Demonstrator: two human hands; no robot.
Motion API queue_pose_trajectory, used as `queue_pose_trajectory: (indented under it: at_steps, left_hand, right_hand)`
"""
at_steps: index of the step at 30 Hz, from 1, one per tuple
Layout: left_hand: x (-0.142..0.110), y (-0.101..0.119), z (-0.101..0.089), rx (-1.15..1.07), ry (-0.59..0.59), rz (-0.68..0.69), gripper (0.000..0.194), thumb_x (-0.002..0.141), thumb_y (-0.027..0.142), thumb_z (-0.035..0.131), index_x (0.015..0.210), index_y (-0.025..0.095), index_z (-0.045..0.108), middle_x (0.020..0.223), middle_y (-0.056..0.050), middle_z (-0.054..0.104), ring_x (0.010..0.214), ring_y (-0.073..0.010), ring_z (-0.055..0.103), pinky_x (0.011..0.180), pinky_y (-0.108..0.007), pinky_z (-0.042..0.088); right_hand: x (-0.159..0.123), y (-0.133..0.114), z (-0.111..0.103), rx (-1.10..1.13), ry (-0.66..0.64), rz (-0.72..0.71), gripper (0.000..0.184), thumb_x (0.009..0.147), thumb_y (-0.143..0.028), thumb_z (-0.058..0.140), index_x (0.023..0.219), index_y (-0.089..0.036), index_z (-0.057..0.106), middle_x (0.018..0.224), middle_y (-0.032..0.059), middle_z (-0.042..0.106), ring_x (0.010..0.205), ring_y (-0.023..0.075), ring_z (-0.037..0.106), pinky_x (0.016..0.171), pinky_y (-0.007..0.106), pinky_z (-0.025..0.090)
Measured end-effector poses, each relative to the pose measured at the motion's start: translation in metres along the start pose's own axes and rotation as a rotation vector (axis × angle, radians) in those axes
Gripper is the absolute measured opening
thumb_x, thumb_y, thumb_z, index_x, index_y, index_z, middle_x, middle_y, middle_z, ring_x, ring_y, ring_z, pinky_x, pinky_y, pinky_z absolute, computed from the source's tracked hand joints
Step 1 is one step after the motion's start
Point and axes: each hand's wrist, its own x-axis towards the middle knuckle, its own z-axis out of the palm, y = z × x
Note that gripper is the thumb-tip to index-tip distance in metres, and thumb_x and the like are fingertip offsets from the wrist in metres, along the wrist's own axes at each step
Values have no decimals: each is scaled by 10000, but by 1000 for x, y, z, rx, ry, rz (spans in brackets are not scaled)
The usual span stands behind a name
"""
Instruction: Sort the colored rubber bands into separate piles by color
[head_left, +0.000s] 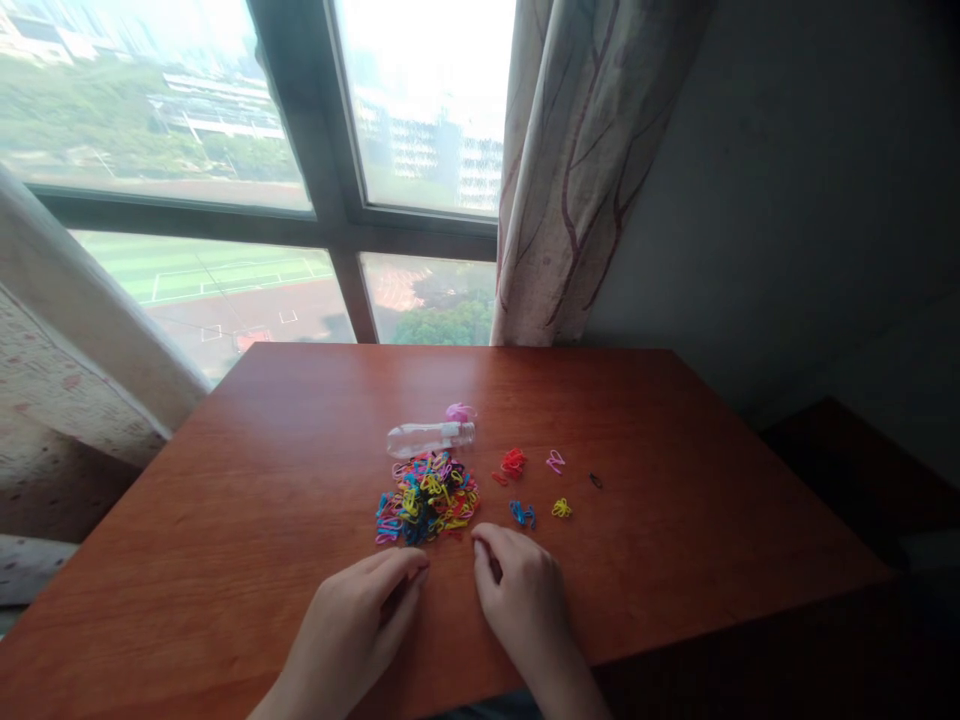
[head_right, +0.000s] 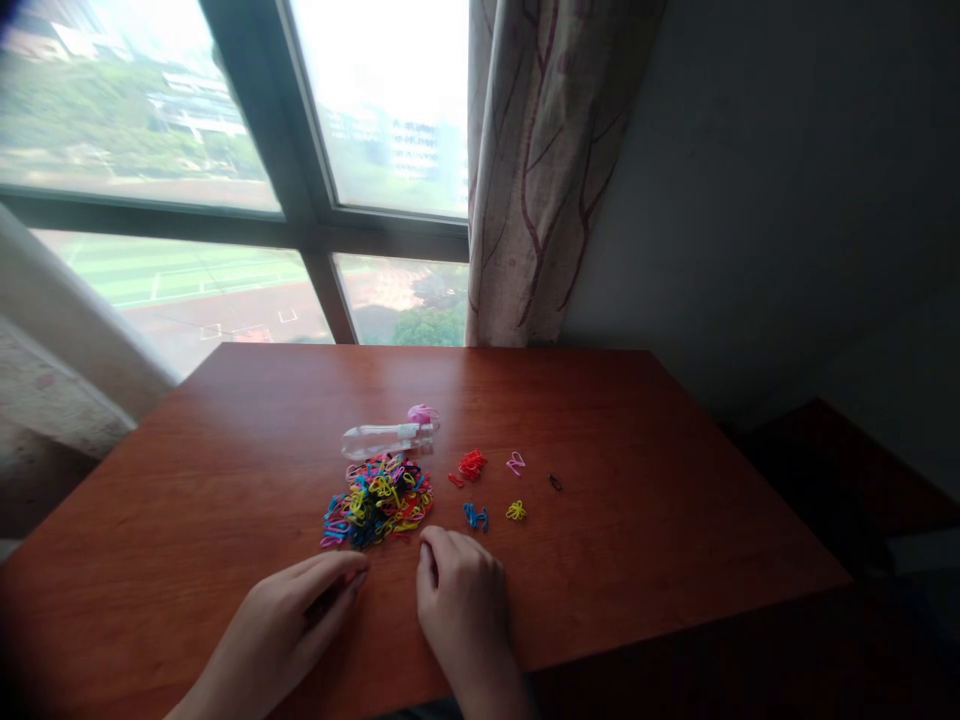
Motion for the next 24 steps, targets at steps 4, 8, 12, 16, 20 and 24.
queue_pose_trajectory:
  at_steps: [4, 8, 12, 16, 20, 24]
  left_hand:
    - [-7, -5, 5, 53, 23, 29, 189, 942, 235, 469, 958, 249, 657, 860, -12, 746, 724, -162, 714, 659, -227, 531]
    - [-6, -1, 5, 91, -12, 47, 209, 949, 219, 445, 934, 244, 652, 822, -12, 731, 708, -166, 702, 645, -236, 527]
    - [-3, 2, 3, 76, -2, 39, 207, 945, 214, 446, 916, 241, 649, 829, -10, 731, 718, -162, 702, 642, -233, 524]
    - [-3, 3, 2, 43, 23, 28, 199, 926, 210, 462, 914, 242, 658, 831, -11, 737, 713, -157, 704, 640, -223, 523]
    - [-4, 1, 3, 34, 14, 13, 199, 932, 222, 464, 915, 243, 661, 839, -16, 738, 714, -156, 702, 644, -221, 517]
    - [-5, -1, 4, 34, 0, 8, 199, 940, 223, 460, 922, 244, 657, 841, -8, 732, 719, -155, 701, 651, -222, 514]
  right_hand:
    - [1, -3, -1, -33, -10, -6, 214, 898, -125, 522, 960, -245, 689, 801, 1, 720, 733, 149, 672, 656, 218, 397]
    - [5, -6, -1, -32, -32, 6, 205, 895, -130, 556, 1005, -247, 684, 822, 0, 728, 744, 160, 676, 655, 224, 398]
    - [10, -8, 4, -48, -24, 15, 203, 898, -133, 566, 1020, -246, 683, 881, 4, 744, 763, 165, 691, 663, 229, 413]
    - [15, -12, 8, -70, -16, 29, 169, 890, -137, 589, 984, -243, 680, 840, 1, 740, 747, 164, 694, 642, 226, 409]
    - [18, -16, 7, -78, -30, 32, 117, 883, -138, 605, 908, -238, 659, 788, -6, 726, 723, 160, 685, 620, 222, 384]
    - [19, -16, 7, -76, -45, 34, 113, 883, -133, 605, 865, -239, 643, 757, -16, 714, 711, 158, 675, 619, 222, 369]
